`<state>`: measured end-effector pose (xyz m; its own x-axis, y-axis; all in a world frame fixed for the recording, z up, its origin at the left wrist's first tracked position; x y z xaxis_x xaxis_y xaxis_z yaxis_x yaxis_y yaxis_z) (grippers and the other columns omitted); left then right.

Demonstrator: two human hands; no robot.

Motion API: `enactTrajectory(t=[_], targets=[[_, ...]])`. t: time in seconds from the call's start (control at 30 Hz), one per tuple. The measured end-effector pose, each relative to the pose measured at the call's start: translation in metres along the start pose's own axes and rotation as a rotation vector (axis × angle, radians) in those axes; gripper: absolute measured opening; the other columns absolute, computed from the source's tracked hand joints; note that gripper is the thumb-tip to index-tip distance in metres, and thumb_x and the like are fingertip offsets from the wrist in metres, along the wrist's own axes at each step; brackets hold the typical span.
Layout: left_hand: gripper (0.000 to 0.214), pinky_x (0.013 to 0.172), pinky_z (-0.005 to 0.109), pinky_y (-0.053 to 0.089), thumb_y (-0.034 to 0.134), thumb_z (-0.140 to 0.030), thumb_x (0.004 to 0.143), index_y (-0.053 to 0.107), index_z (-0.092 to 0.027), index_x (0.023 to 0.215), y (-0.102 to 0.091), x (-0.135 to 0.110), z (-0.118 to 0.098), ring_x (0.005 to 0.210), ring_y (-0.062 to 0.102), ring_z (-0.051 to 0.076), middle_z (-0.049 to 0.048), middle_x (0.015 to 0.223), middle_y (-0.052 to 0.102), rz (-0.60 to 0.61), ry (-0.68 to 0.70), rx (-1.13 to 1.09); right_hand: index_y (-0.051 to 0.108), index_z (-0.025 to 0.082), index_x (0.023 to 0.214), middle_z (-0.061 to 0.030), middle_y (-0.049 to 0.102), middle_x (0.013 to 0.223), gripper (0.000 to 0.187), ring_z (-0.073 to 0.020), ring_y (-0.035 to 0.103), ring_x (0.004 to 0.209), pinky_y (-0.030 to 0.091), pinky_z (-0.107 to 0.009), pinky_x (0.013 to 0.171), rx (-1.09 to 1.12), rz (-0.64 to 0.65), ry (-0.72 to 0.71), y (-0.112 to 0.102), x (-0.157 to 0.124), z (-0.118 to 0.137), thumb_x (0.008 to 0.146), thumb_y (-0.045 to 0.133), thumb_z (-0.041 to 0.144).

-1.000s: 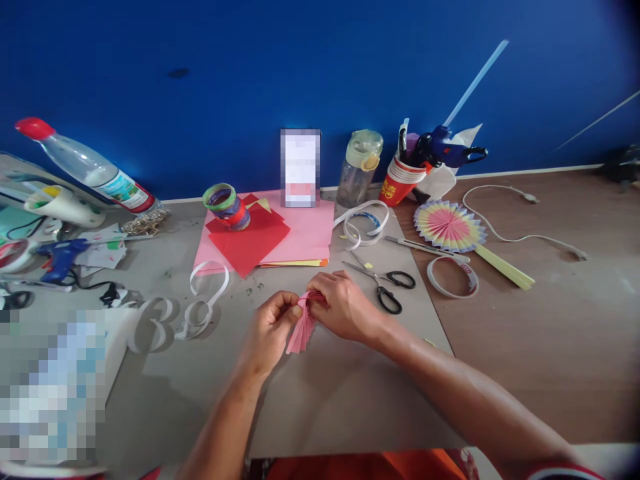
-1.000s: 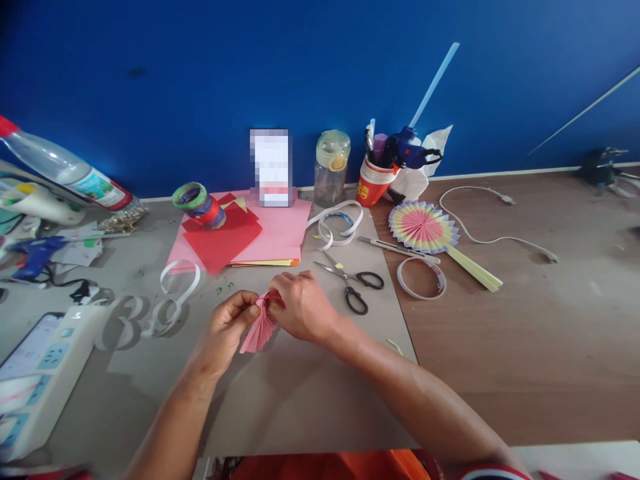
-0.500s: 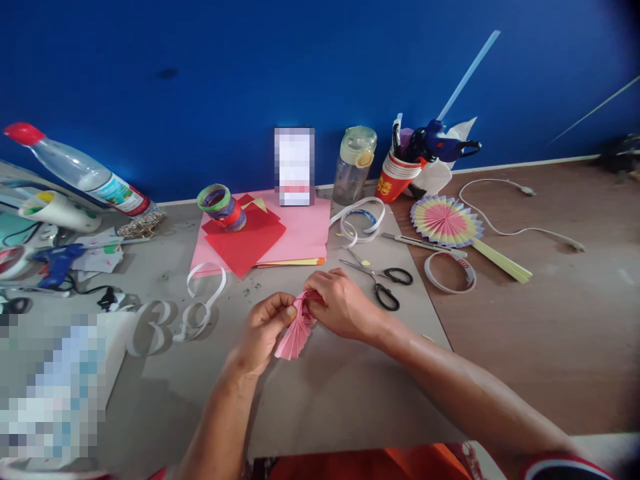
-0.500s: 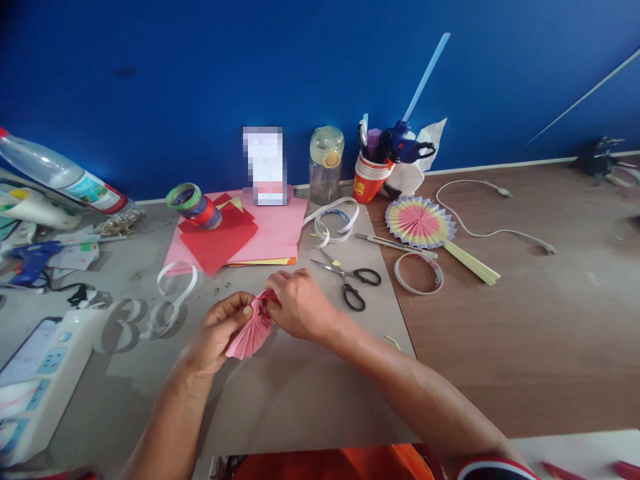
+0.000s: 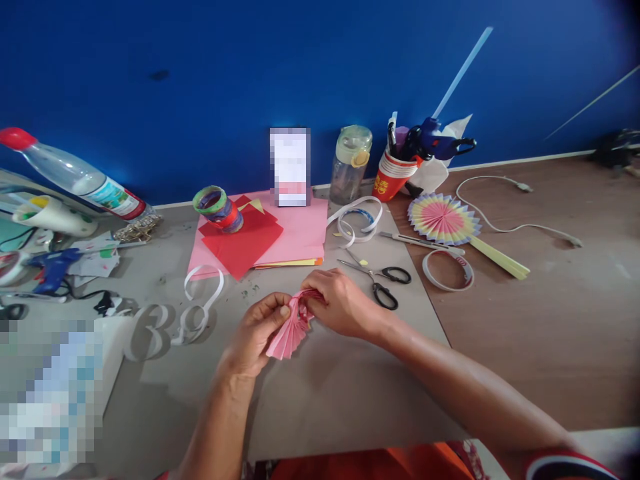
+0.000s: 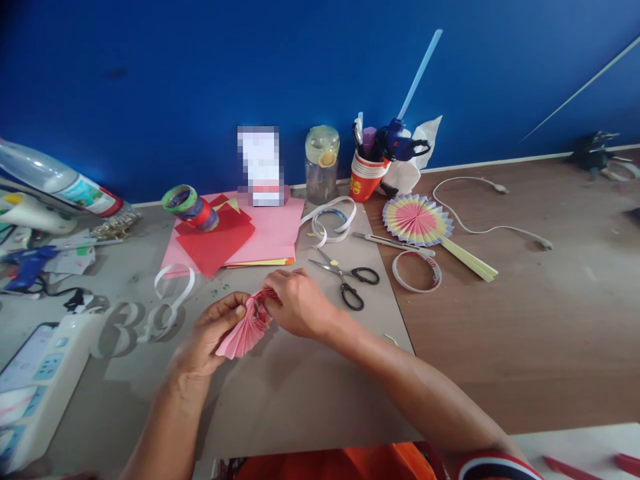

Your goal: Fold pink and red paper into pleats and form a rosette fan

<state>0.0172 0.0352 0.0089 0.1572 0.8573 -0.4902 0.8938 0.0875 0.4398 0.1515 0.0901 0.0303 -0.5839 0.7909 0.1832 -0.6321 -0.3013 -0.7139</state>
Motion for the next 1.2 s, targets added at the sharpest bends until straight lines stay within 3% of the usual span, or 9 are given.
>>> enactTrajectory(t=[0.27, 0.57, 0.87, 1.0, 1.2], targets=[[0.028, 0.061, 0.026, 0.048, 0.081, -0.028, 0.061, 0.064, -0.014, 0.079, 0.003, 0.002, 0.004, 0.060, 0.061, 0.014, 0.0023, 0.068, 0.066, -0.047, 0.039, 0.004, 0.059, 0.016, 0.069, -0.0014, 0.061, 0.068, 0.011, -0.0116, 0.051, 0.062, 0.034, -0.024, 0.067, 0.010, 0.013, 0.090, -0.001, 0.000, -0.003, 0.075, 0.053, 0.010], [0.021, 0.066, 0.021, 0.047, 0.078, -0.024, 0.065, 0.068, -0.015, 0.080, -0.001, 0.005, 0.006, 0.066, 0.059, 0.010, -0.0001, 0.070, 0.066, -0.201, 0.232, 0.158, 0.057, 0.016, 0.068, -0.0001, 0.060, 0.066, 0.007, -0.0094, 0.046, 0.058, 0.032, -0.021, 0.058, 0.125, 0.028, 0.194, -0.002, -0.001, -0.005, 0.073, 0.054, 0.012], [0.024, 0.065, 0.023, 0.048, 0.077, -0.026, 0.065, 0.066, -0.015, 0.083, -0.001, 0.004, 0.011, 0.066, 0.062, 0.012, 0.0001, 0.071, 0.068, -0.275, 0.255, 0.166, 0.058, 0.016, 0.068, 0.0026, 0.057, 0.061, 0.007, -0.0081, 0.045, 0.055, 0.030, -0.019, 0.052, 0.251, 0.067, 0.340, -0.001, -0.002, -0.010, 0.073, 0.053, 0.017], [0.029, 0.064, 0.023, 0.048, 0.077, -0.028, 0.064, 0.062, -0.015, 0.084, 0.001, 0.003, 0.009, 0.064, 0.063, 0.013, 0.0005, 0.070, 0.068, -0.292, 0.259, 0.177, 0.059, 0.017, 0.070, 0.0035, 0.058, 0.058, 0.008, -0.0083, 0.047, 0.054, 0.030, -0.019, 0.050, 0.305, 0.121, 0.417, 0.000, -0.003, -0.012, 0.073, 0.052, 0.019], [0.048, 0.058, 0.021, 0.044, 0.078, -0.025, 0.063, 0.046, -0.020, 0.098, 0.003, 0.002, 0.007, 0.054, 0.059, 0.010, -0.0066, 0.059, 0.064, -0.343, 0.306, 0.175, 0.059, 0.016, 0.069, 0.0039, 0.058, 0.056, 0.008, -0.0081, 0.047, 0.053, 0.031, -0.019, 0.049, 0.358, 0.149, 0.469, 0.002, -0.005, -0.015, 0.072, 0.052, 0.020]])
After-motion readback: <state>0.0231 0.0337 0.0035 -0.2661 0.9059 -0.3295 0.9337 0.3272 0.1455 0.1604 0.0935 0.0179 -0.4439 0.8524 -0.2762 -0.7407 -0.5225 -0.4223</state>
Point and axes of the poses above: each hand's wrist, its own x-axis towards the middle knuckle, its own y-axis out of the palm, z = x × y, the point moved 4 cm from there along x, towards the middle knuckle
